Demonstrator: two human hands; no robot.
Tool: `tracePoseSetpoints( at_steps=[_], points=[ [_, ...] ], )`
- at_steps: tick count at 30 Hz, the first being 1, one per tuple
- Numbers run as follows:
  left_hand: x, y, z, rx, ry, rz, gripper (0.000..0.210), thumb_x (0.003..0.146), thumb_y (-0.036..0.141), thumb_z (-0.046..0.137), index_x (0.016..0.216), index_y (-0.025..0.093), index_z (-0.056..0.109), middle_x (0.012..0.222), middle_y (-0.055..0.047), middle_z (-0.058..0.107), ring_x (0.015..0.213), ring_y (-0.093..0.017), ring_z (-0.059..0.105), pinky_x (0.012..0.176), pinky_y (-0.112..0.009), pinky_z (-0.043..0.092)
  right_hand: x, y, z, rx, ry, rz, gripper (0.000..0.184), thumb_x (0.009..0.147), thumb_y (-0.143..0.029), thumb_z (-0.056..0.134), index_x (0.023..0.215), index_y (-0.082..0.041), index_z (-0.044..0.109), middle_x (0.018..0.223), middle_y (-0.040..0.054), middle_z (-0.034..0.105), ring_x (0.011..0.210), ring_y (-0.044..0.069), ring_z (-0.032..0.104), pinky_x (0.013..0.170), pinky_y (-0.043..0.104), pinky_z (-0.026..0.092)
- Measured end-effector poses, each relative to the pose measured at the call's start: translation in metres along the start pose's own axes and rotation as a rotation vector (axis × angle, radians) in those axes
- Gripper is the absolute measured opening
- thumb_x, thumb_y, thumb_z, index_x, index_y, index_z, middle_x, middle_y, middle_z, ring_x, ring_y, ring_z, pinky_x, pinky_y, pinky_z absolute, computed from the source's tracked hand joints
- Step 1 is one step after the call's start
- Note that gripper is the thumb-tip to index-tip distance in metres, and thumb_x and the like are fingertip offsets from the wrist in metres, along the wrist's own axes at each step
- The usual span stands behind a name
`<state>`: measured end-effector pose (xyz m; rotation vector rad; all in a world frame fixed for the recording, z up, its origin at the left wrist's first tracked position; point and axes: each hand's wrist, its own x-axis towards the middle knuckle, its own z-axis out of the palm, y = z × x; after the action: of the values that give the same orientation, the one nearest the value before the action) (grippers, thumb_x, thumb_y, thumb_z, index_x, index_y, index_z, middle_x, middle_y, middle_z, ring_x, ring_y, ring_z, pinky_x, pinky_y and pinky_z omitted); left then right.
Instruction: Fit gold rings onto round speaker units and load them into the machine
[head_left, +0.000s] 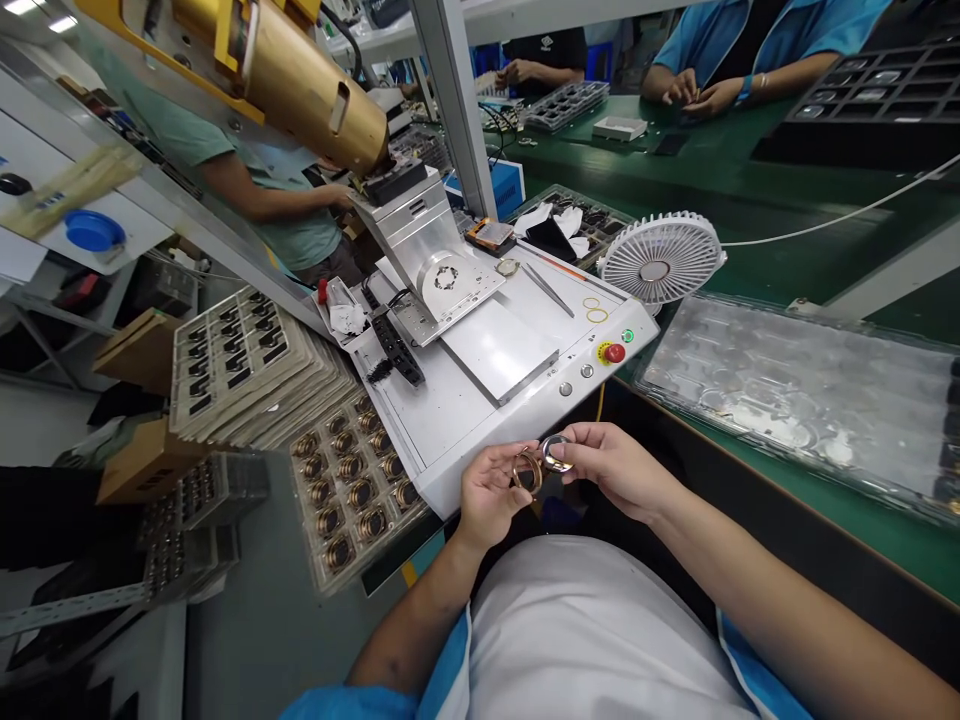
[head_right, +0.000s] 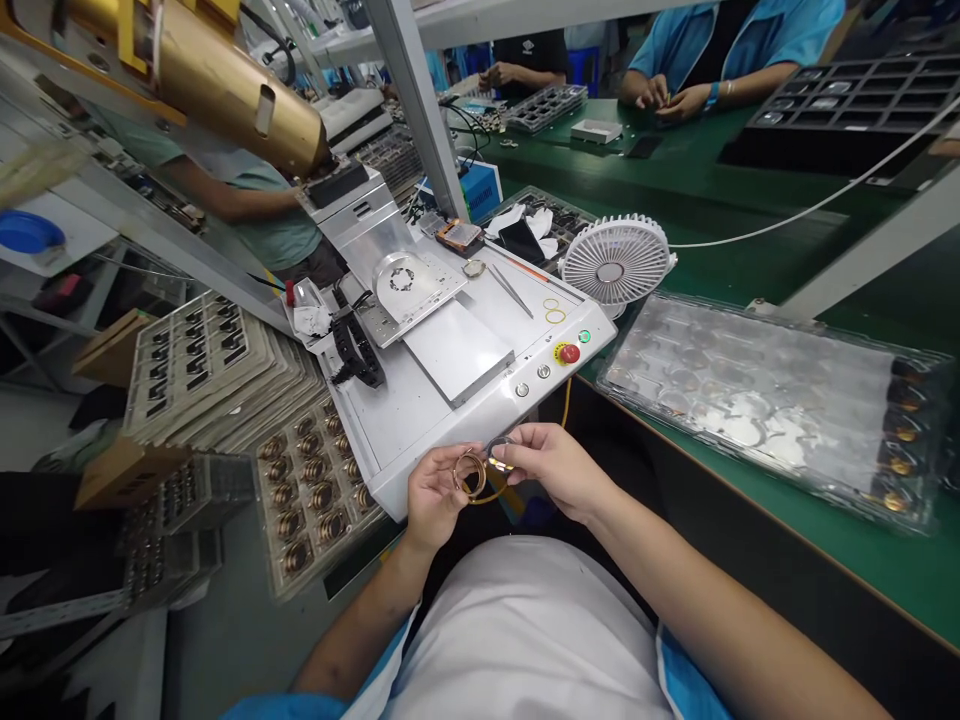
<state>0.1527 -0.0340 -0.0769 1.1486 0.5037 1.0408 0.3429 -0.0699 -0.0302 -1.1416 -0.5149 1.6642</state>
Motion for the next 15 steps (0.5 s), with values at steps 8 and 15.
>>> tracePoseSetpoints(
  at_steps=[8,15],
  points=[
    [-0.002,-0.001,-0.001,-0.020,-0.040,0.091,0.057,0.065,0.020,0.098,0.117,0.026,0.075,0.122,-0.009,0.080,0.102,-0.023,0.080,0.087,-0.031,0.067,-0.016,0.006,0.023,0.030,-0.011,0.026,0.047,0.056,-0.038,0.098,0.068,-0.017,0.058,0.064,0.0003,0.067,0.055,0.011,0.060,0.055,0.022,0.047],
    [-0.006,-0.004,-0.002,0.080,-0.013,0.177,0.064,0.064,0.015,0.098,0.121,0.027,0.074,0.119,-0.009,0.081,0.102,-0.026,0.081,0.086,-0.034,0.068,-0.020,0.010,0.034,-0.108,0.040,-0.148,0.037,0.063,-0.023,0.084,0.078,-0.021,0.051,0.065,-0.0049,0.062,0.057,0.010,0.055,0.054,0.021,0.043]
  ],
)
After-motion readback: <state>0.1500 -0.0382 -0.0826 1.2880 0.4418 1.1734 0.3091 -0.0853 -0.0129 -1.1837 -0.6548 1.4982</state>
